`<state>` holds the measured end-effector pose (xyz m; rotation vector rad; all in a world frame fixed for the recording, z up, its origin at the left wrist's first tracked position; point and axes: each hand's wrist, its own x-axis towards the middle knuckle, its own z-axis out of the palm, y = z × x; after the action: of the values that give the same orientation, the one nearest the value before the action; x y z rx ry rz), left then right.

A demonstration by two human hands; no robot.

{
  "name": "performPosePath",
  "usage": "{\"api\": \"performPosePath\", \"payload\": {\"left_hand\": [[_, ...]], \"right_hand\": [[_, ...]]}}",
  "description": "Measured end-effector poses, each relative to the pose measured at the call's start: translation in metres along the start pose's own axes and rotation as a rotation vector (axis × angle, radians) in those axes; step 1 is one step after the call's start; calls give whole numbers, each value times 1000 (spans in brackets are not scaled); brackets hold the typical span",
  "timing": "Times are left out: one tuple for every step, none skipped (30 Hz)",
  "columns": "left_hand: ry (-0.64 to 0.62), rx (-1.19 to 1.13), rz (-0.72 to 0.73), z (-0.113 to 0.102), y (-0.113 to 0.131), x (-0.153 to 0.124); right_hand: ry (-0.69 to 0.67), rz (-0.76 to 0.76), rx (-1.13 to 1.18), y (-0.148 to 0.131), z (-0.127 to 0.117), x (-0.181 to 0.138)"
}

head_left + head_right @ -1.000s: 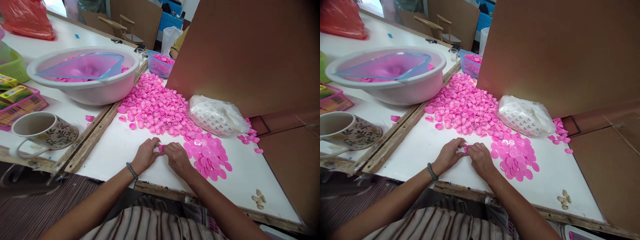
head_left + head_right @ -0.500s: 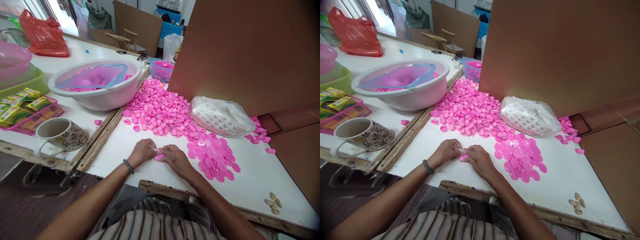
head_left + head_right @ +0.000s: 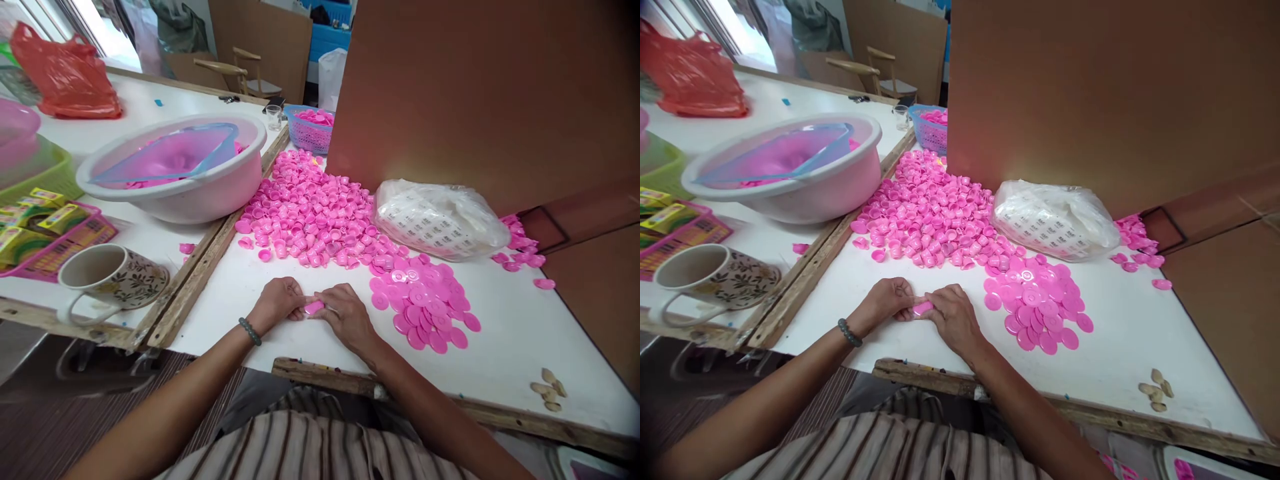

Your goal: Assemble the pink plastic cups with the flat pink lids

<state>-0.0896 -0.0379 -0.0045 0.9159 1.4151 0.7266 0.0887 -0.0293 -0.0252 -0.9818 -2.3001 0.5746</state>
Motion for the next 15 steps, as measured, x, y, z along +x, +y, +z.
{"api": "performPosePath", "payload": {"left_hand": [[0, -22, 17, 0, -1, -2], [-5, -51, 32, 1, -2, -4], [-16, -83, 43, 2, -3, -5], [-31, -112, 47, 2, -4, -7], [-46, -133, 48, 3, -5, -8], [-55, -144, 48, 4, -6, -9], [-61, -147, 48, 4, -7, -9], [-66, -145, 48, 5, -7, -9], [-69, -141, 47, 5, -8, -10], [-70, -137, 42, 6, -8, -10], [-70, -134, 35, 6, -7, -9], [-67, -132, 26, 7, -7, -9], [-62, -130, 12, 7, -7, -9], [-59, -126, -4, 7, -8, -8], [-60, -120, -21, 7, -8, -7]], "right_hand": [[10, 24, -2, -2, 0, -1], [16, 45, -7, -3, -1, -1], [14, 61, -11, -5, -3, -2], [-2, 71, -13, -6, -5, -2], [-35, 74, -11, -8, -7, -1], [-85, 72, -9, -9, -11, 0], [-146, 64, -10, -10, -14, 2], [-211, 56, -18, -12, -17, 4], [-265, 50, -33, -13, -21, 7], [-301, 47, -52, -14, -24, 9], [-321, 48, -71, -16, -26, 11], [-331, 51, -89, -17, -27, 13], [-335, 54, -105, -18, -28, 15], [-341, 55, -122, -20, -28, 16], [-348, 51, -138, -21, -27, 16]]}}
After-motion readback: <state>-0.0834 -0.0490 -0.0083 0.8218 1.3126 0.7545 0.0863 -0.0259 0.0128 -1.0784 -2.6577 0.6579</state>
